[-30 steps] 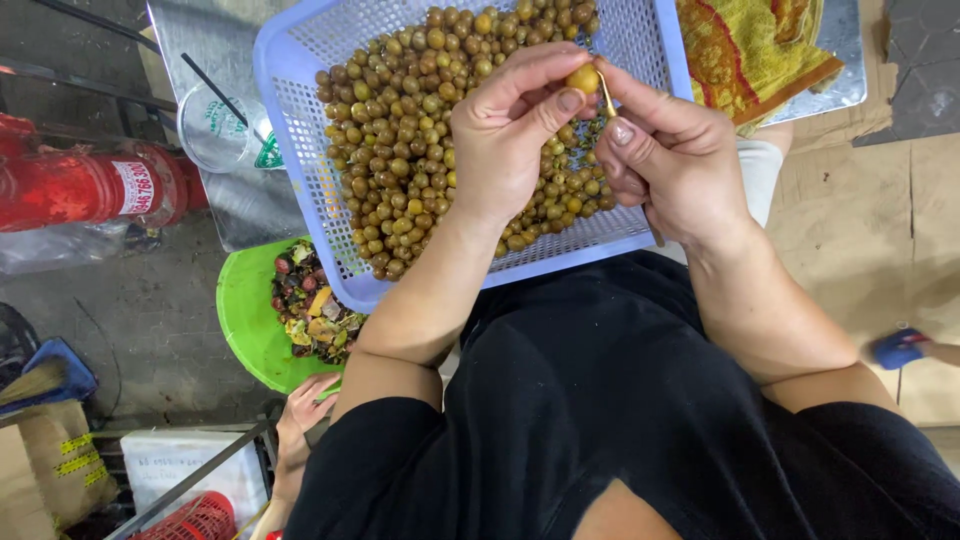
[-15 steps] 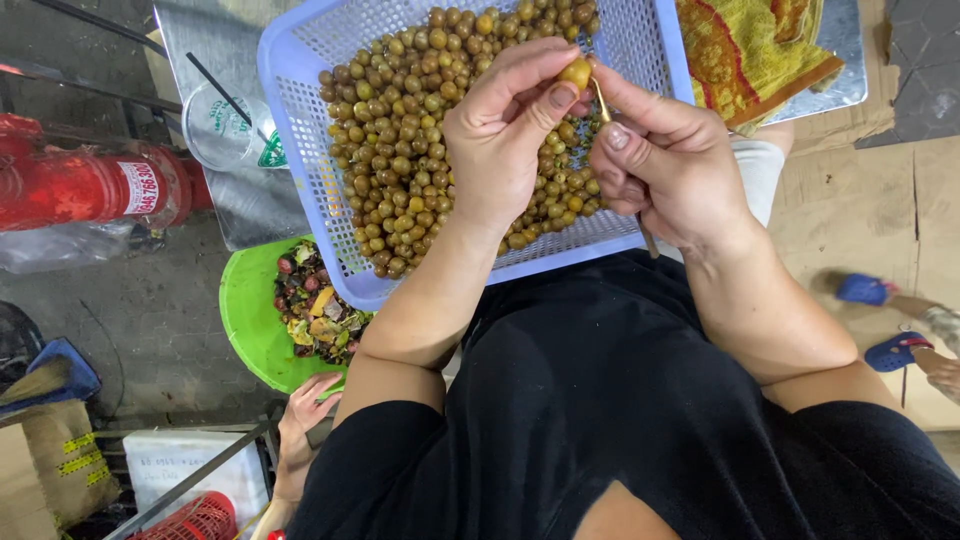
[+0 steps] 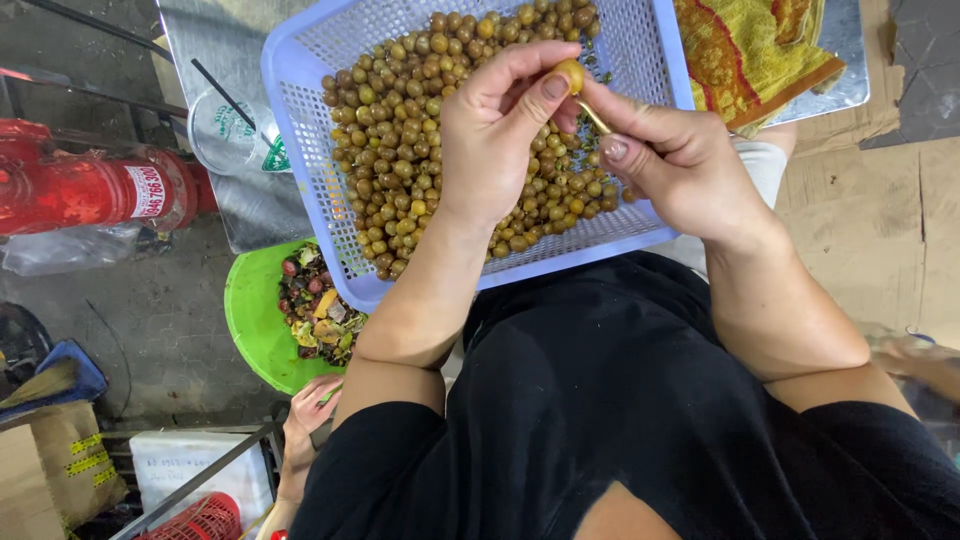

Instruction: The person is using a small tool to remove the seeds and peel from small yellow fruits, sorting them into different containers.

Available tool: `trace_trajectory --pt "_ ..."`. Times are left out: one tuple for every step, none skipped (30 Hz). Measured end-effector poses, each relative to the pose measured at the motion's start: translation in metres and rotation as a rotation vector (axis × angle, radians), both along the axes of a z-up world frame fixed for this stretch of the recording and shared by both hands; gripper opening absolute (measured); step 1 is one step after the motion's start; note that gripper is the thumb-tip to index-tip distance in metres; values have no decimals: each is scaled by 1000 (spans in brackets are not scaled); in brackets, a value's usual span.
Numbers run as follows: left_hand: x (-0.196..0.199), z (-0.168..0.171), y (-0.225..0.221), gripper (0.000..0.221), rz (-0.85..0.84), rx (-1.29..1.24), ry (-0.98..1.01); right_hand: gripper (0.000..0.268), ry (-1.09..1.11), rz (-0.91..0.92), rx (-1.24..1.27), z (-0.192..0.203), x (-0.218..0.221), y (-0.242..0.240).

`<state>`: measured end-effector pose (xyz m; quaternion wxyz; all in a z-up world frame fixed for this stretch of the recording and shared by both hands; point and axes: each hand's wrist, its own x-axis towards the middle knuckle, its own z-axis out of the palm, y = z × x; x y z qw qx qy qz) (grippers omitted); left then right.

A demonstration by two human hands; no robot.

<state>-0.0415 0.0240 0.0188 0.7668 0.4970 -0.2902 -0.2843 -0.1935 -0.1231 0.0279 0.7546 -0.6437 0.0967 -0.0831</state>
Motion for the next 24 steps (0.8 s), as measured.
trace_trajectory --pt "2 -4 0 19 -45 -51 113 52 -21 53 15 1 -1 -2" --pt "2 0 1 19 -44 -51 112 52 -22 54 15 1 -1 -4" --pt "1 5 1 21 -112 -128 235 54 -102 62 43 1 -1 -5" --pt "0 9 1 23 -182 -207 355 55 -183 70 70 1 0 -7" --pt "0 8 0 23 -184 -208 352 55 -186 68 67 3 1 -6" --pt "-2 7 0 23 -209 -228 392 56 -164 68 64 5 2 -5" --pt "-3 6 1 23 -234 -249 432 57 -143 67 61 7 2 -4" --pt "-4 7 0 23 -233 -249 433 57 -141 67 61 8 2 -2" --pt "-6 8 -1 22 -219 -251 460 57 -126 55 26 9 1 -1" --pt "-6 9 -1 22 -203 -254 485 57 -113 45 -8 10 2 1" --pt "-7 8 -2 22 -200 -254 484 57 -113 48 -8 8 2 2" --pt "-8 7 -2 21 -197 -261 508 57 -126 45 4 7 2 3" --pt "-9 7 -3 21 -194 -269 531 57 -138 41 16 5 2 4" --pt "-10 6 -3 21 -194 -269 532 57 -138 41 16 3 2 4" --pt "-10 6 -4 20 -181 -270 527 57 -159 49 33 0 2 4" --pt "-11 5 -4 19 -168 -272 522 57 -181 56 49 -2 2 4" --pt "-12 5 -5 19 -169 -272 522 57 -181 56 48 0 3 5" --pt "-13 5 -5 18 -155 -267 513 57 -166 46 22 2 4 6" --pt "-13 5 -5 18 -141 -261 504 57 -151 37 -4 4 5 7" --pt "-15 4 -6 18 -141 -261 504 57 -151 37 -4 4 6 8" --pt "-17 3 -7 17 -128 -263 504 58 -175 35 33 4 7 9" --pt "-19 1 -9 17 -116 -265 505 59 -199 31 70 5 8 10" --pt "-20 0 -9 17 -116 -265 506 59 -198 31 70 4 8 11" --pt "-22 -2 -10 16 -99 -268 500 58 -206 11 51 2 8 12"
